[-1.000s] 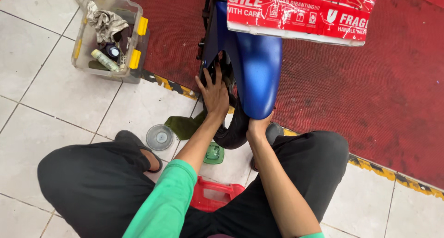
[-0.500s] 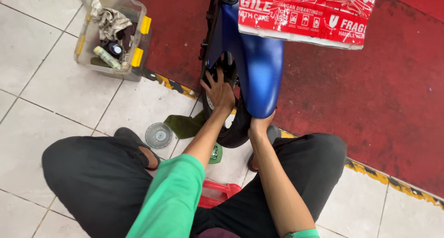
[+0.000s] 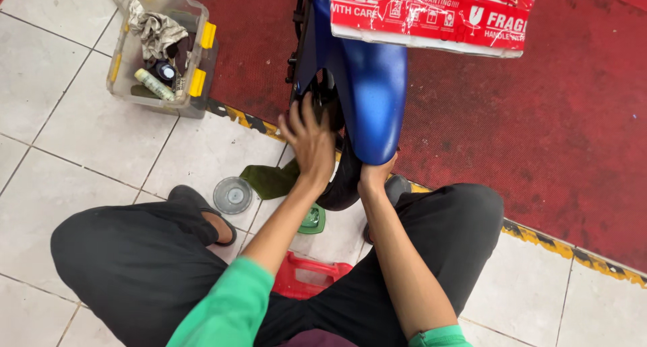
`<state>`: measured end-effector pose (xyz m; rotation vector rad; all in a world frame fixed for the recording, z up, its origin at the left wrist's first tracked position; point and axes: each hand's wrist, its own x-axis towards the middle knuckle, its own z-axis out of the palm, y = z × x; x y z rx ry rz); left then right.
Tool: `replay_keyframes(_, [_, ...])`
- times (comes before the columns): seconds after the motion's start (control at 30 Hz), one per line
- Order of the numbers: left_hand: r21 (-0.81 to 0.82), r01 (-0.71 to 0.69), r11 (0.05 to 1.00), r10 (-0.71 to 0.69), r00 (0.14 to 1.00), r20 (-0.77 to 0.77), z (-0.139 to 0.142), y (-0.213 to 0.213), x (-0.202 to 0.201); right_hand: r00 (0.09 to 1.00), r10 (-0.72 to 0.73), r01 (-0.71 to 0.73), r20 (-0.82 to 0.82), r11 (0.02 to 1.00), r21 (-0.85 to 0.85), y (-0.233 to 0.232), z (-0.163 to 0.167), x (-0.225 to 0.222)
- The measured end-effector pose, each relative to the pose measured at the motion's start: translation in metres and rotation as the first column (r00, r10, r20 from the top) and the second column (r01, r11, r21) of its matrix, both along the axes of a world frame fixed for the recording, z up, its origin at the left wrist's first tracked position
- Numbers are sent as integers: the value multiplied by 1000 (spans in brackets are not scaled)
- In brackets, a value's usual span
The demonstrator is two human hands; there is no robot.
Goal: The person sits on the floor and scrubs the front wheel and brake disc of a blue motorcycle using a green cloth and a small brush. They repeatedly wipe and scrub the tire, rim, and brake components, occasionally rotating the wheel to access different areas.
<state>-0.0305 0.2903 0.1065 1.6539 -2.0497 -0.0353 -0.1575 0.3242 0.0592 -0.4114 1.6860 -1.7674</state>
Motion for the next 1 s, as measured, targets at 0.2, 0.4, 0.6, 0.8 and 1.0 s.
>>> replay_keyframes(0.2, [-177, 119, 977, -31, 902, 431, -40, -48, -17, 1000, 13, -13, 7, 1000, -5, 0, 8, 1])
replay_keyframes(0.4, [193, 129, 973, -215, 814, 540, -35, -45, -6, 993, -29, 46, -111, 987, 154, 4, 2, 1])
replay_keyframes(0.6, [181, 216, 960, -279, 810, 515, -32, -54, -4, 1000, -2, 4, -15, 994, 107, 2, 0, -3])
replay_keyframes(0.8, [215, 206, 955, -268, 908, 322, -17, -60, 1, 997, -42, 48, -57, 993, 109, 0, -3, -2])
replay_keyframes(1.0, [263, 310, 914, -300, 951, -77, 0, 4, 48, 999, -9, 12, -52, 999, 49, -4, -4, -7])
